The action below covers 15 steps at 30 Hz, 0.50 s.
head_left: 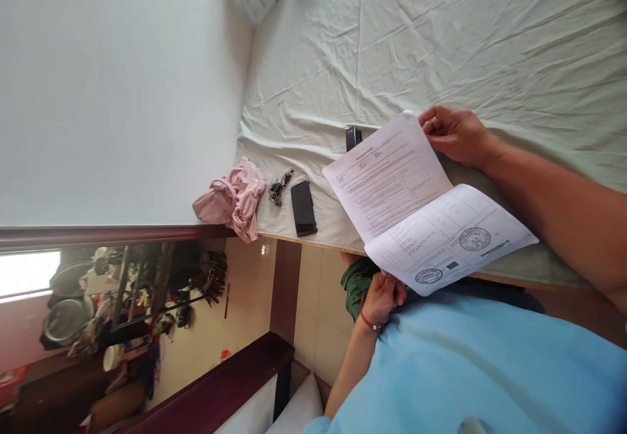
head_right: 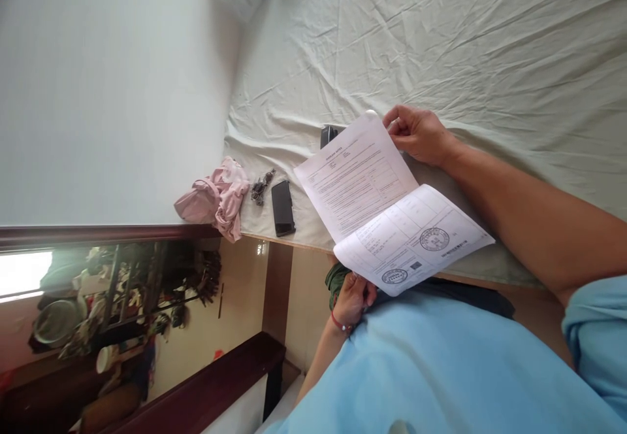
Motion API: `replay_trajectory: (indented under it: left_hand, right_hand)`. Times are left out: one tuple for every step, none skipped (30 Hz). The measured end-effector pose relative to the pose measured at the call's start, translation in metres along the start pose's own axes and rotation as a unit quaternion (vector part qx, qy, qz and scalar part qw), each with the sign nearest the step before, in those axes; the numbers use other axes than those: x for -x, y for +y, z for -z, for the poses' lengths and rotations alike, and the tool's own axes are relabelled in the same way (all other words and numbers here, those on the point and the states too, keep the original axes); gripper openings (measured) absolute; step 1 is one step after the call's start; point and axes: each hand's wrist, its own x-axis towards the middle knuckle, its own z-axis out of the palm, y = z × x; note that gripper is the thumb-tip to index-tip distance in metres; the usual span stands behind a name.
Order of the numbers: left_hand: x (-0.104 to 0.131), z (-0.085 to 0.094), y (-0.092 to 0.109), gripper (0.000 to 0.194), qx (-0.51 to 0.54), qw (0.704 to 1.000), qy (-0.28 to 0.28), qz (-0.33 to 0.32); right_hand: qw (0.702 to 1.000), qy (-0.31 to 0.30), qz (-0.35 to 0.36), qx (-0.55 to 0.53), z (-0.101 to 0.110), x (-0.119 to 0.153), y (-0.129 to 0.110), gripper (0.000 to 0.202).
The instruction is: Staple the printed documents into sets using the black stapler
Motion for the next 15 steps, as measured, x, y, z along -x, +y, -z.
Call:
replay_trajectory:
  left_hand:
    - [0.000,0.000,0.000,0.081,0.001,1.000,-0.002,0.002]
    - [0.000,-0.001,0.001,0.082,0.003,1.000,-0.002,0.001]
    - [0.000,-0.001,0.001,0.082,0.006,1.000,-0.001,0.000]
    - [0.000,-0.001,0.000,0.082,0.010,1.000,0.002,-0.001]
    - [0.000,-0.001,-0.001,0.081,0.014,1.000,0.004,0.000]
    - [0.000,-0.001,-0.002,0.080,0.019,1.000,0.007,0.001]
    - [0.000,-0.001,-0.003,0.079,0.025,1.000,0.008,0.003]
    - [0.000,0.000,-0.004,0.078,0.030,1.000,0.009,0.006]
    - [0.000,0.000,-0.005,0.078,0.034,0.999,0.007,0.008]
    - [0.000,0.001,-0.005,0.078,0.036,0.999,0.007,0.007]
    - [0.000,0.001,-0.006,0.077,0.038,0.999,0.006,0.006]
    - [0.000,0.001,-0.006,0.077,0.040,0.999,0.005,0.004]
    - [0.000,0.001,-0.006,0.076,0.042,0.999,0.005,0.003]
    - [0.000,0.001,-0.005,0.076,0.044,0.999,0.006,0.003]
    - [0.001,0.001,-0.005,0.075,0.046,0.999,0.006,0.003]
  right_hand:
    - [1.000,-0.006,0.012,-0.008,0.001,0.000,0.002,0.018]
    - [1.000,-0.013,0.023,-0.009,0.002,0.000,0.004,0.015]
    - [0.999,-0.017,0.033,0.000,0.003,-0.001,0.006,0.013]
    - [0.999,-0.017,0.041,0.019,0.004,-0.001,0.006,0.011]
    - [0.998,-0.011,0.048,0.045,0.004,-0.001,0.005,0.010]
    - [0.996,-0.001,0.054,0.072,0.004,-0.001,0.003,0.012]
    - [0.994,0.009,0.054,0.090,0.003,-0.001,-0.001,0.017]
    - [0.995,0.017,0.048,0.089,0.002,-0.001,-0.004,0.024]
    - [0.996,0.023,0.036,0.073,0.001,0.000,-0.008,0.032]
    - [0.998,0.024,0.019,0.047,0.000,0.000,-0.012,0.038]
    - [1.000,0.023,0.001,0.016,0.000,0.001,-0.014,0.044]
    - [1.000,0.021,-0.012,-0.014,-0.001,0.002,-0.017,0.047]
    - [0.999,0.019,-0.019,-0.037,-0.001,0.002,-0.018,0.049]
    - [0.998,0.019,-0.022,-0.052,0.000,0.002,-0.019,0.049]
    - [0.998,0.020,-0.024,-0.059,0.001,0.003,-0.020,0.048]
